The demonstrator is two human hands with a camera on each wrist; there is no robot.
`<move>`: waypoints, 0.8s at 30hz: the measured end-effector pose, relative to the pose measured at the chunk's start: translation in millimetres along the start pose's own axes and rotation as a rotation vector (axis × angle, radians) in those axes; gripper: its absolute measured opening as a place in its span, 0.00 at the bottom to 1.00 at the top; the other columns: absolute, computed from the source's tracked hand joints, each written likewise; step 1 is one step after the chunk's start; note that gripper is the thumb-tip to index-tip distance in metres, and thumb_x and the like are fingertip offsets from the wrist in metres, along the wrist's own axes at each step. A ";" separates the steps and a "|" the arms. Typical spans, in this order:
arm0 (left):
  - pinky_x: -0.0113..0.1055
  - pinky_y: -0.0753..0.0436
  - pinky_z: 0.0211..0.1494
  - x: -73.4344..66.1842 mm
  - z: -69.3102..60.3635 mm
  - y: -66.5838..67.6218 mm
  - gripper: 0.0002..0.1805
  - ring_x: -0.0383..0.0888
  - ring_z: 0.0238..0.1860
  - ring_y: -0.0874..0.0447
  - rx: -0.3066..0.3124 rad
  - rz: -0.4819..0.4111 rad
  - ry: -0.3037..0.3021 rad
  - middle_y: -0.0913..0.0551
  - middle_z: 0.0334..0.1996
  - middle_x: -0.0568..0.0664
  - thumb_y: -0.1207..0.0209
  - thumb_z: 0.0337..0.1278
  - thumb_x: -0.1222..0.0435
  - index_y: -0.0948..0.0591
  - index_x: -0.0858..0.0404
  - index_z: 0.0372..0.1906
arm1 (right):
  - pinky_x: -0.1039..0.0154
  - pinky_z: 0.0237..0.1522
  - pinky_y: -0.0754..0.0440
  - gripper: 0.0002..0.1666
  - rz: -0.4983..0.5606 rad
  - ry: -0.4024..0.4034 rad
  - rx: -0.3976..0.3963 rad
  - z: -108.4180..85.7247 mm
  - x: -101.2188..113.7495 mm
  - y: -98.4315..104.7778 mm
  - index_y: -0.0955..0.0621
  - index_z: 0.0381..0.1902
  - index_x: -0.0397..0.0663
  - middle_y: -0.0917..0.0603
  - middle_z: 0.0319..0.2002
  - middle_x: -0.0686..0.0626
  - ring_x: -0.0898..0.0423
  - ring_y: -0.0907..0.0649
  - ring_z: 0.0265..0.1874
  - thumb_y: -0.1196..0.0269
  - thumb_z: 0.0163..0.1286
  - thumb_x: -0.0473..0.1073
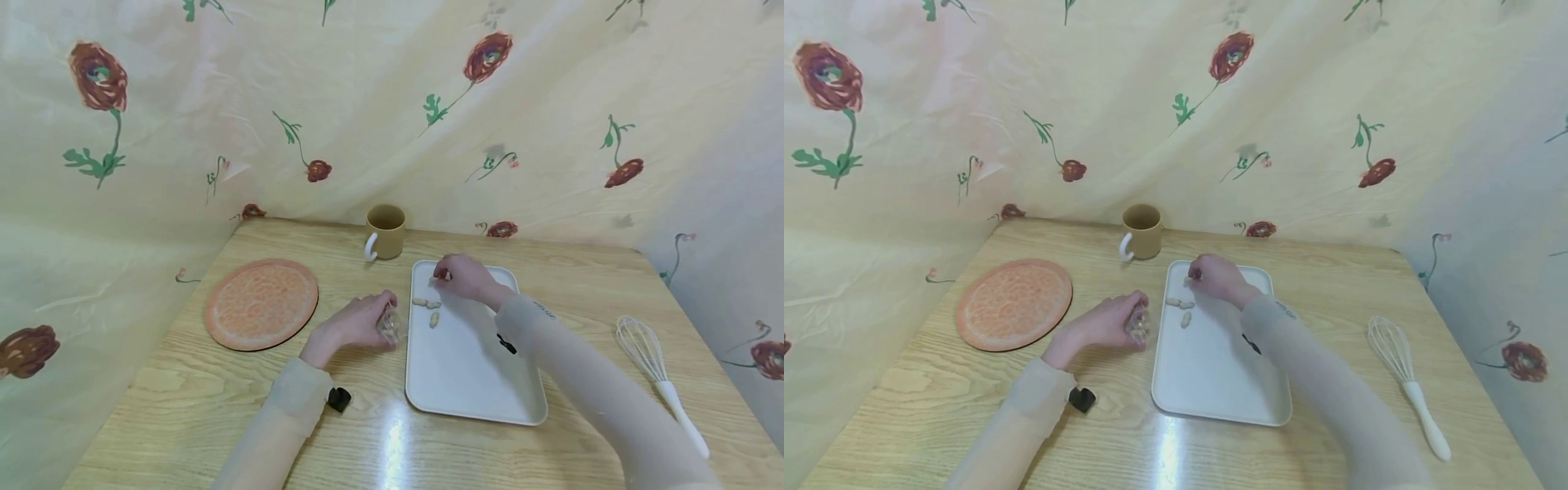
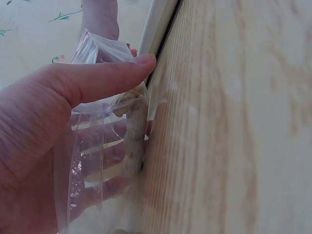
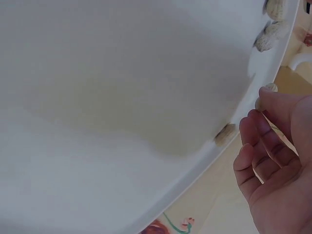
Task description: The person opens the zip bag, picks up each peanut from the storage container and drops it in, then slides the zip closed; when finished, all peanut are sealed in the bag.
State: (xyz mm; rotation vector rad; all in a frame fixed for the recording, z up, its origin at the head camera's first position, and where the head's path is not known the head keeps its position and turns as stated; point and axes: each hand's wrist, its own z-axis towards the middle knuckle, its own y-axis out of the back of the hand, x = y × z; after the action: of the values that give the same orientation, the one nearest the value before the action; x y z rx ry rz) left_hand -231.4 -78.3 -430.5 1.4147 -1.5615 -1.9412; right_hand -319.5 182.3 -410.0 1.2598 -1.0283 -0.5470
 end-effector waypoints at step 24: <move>0.46 0.29 0.57 3.1 1.8 -1.1 0.40 0.45 0.47 0.24 -0.008 0.006 -0.010 0.21 0.47 0.47 0.24 0.44 0.54 0.32 0.56 0.61 | 0.62 0.31 0.23 0.04 -0.027 0.282 0.006 -29.6 51.7 3.2 0.12 0.37 0.48 0.19 0.31 0.56 0.61 0.23 0.26 0.30 0.64 0.39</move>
State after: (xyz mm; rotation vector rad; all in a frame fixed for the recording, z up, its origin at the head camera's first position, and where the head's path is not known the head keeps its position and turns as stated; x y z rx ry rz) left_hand -233.9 -79.0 -433.0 1.3983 -1.5584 -1.9520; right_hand -270.2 155.8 -389.3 1.3146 -0.7782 -0.3735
